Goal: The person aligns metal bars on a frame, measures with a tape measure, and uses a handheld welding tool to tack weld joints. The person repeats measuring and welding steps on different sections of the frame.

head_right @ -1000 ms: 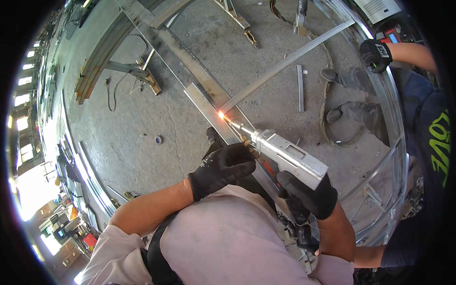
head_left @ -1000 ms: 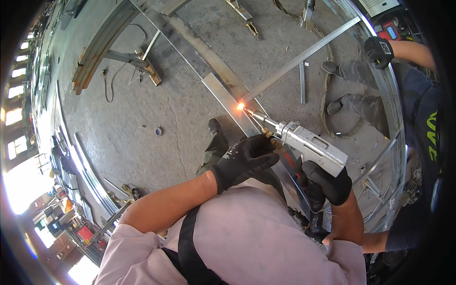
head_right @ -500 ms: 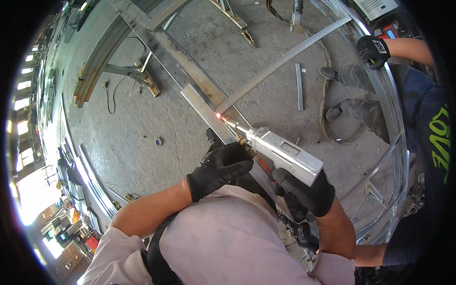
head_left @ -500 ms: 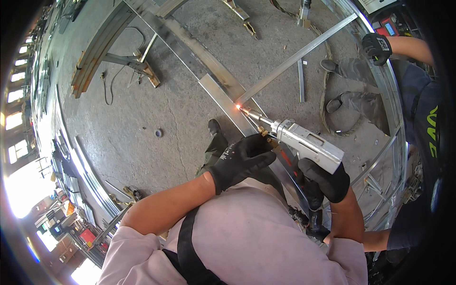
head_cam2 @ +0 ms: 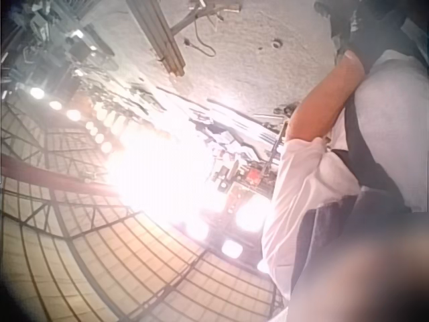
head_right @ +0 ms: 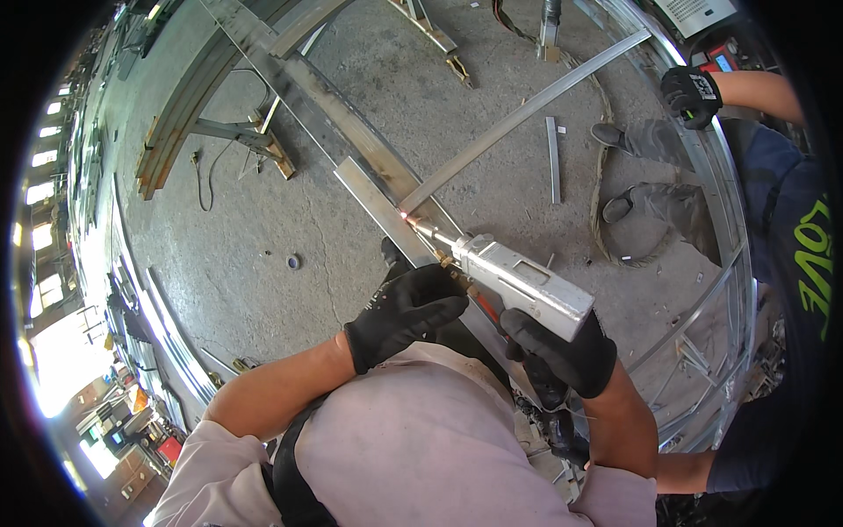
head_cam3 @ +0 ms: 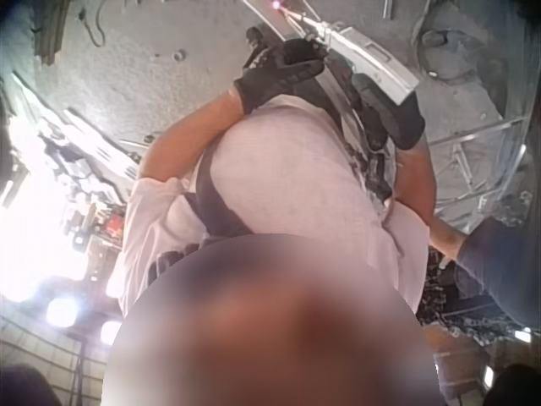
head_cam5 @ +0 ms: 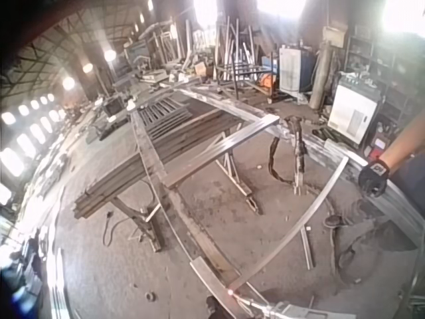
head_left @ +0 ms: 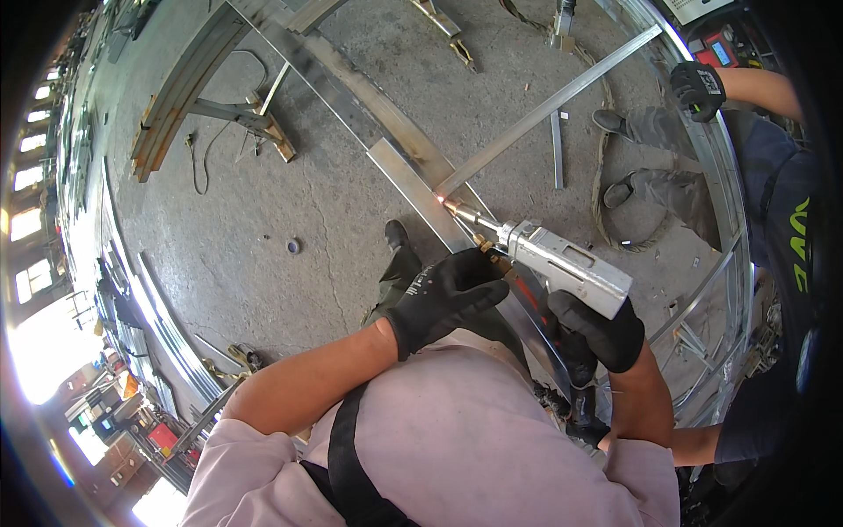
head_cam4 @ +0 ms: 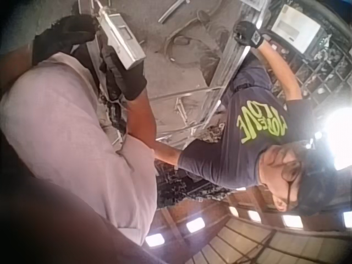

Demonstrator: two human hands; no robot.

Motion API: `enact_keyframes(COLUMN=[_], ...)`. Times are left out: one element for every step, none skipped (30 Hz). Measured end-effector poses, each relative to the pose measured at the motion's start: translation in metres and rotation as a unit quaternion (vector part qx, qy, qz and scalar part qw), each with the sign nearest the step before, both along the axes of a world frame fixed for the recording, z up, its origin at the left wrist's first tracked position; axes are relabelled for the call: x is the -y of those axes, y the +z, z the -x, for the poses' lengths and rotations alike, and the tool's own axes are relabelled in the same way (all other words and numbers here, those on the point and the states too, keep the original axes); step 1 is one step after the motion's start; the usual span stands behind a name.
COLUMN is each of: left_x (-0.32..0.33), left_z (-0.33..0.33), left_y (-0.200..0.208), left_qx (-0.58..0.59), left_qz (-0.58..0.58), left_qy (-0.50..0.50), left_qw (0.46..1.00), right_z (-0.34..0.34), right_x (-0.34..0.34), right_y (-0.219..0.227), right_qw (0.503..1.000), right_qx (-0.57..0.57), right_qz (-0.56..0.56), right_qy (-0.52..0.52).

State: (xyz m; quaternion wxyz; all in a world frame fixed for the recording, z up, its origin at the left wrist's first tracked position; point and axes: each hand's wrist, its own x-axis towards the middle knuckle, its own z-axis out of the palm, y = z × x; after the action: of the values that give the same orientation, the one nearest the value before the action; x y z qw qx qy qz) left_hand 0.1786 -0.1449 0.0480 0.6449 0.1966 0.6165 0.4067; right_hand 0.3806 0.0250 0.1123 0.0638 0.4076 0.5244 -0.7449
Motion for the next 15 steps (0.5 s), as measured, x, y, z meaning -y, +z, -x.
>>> enact_keyframes(left_x=[-0.0001,-0.0002,-0.0003,-0.0003,-0.0003,-0.0004,-0.0005,-0.0005,-0.0006,-0.0006,-0.0006,-0.0007,-0.0009,-0.0010,-0.0012], left_z=[0.0001,0.0002,0.0003,0.0005,0.0007,0.0010,0.0013,0.0013,0.0015,0.0014,0.0014,0.0014,0.0013,0.0015,0.0017], left_y=[0.0000,0.0002,0.0003,0.0006,0.0008,0.0010,0.0012,0.0014,0.0017,0.0019,0.0021,0.0023,0.0023,0.0023,0.0022], left_qx=[0.000,-0.001,-0.002,-0.003,-0.004,-0.005,-0.005,-0.006,-0.007,-0.008,-0.009,-0.008,-0.008,-0.007,-0.004], left_qz=[0.000,-0.001,0.002,0.004,0.007,0.006,0.006,0.006,0.004,0.002,0.000,-0.001,-0.003,-0.005,0.001], left_qy=[0.001,0.003,0.001,-0.001,-0.002,-0.003,-0.004,-0.004,-0.004,-0.004,-0.004,-0.002,0.000,0.002,0.000], left_qw=[1.000,1.000,1.000,1.000,1.000,1.000,1.000,1.000,1.000,1.000,1.000,1.000,1.000,1.000,1.000], right_z=[0.0001,0.0000,-0.0001,-0.0002,-0.0002,-0.0002,-0.0002,-0.0005,-0.0007,-0.0011,-0.0014,-0.0016,-0.0018,-0.0016,-0.0013], right_x=[-0.0005,-0.0008,-0.0014,-0.0014,-0.0011,-0.0002,0.0005,0.0001,-0.0003,-0.0007,-0.0011,-0.0014,-0.0019,-0.0016,-0.0009], right_y=[-0.0002,-0.0004,-0.0005,-0.0009,-0.0012,-0.0016,-0.0020,-0.0021,-0.0021,-0.0020,-0.0019,-0.0019,-0.0018,-0.0021,-0.0026], right_qw=[1.000,1.000,1.000,1.000,1.000,1.000,1.000,1.000,1.000,1.000,1.000,1.000,0.999,1.000,1.000], right_qx=[0.005,0.006,0.008,0.010,0.010,0.009,0.009,0.011,0.013,0.015,0.020,0.025,0.029,0.024,0.018], right_qz=[0.000,-0.002,-0.004,-0.006,-0.004,-0.002,0.000,0.004,0.007,0.011,0.014,0.016,0.019,0.015,0.011], right_qy=[0.006,0.009,0.012,0.015,0.008,0.001,-0.006,-0.006,-0.005,-0.005,-0.004,-0.003,-0.002,-0.006,-0.009])
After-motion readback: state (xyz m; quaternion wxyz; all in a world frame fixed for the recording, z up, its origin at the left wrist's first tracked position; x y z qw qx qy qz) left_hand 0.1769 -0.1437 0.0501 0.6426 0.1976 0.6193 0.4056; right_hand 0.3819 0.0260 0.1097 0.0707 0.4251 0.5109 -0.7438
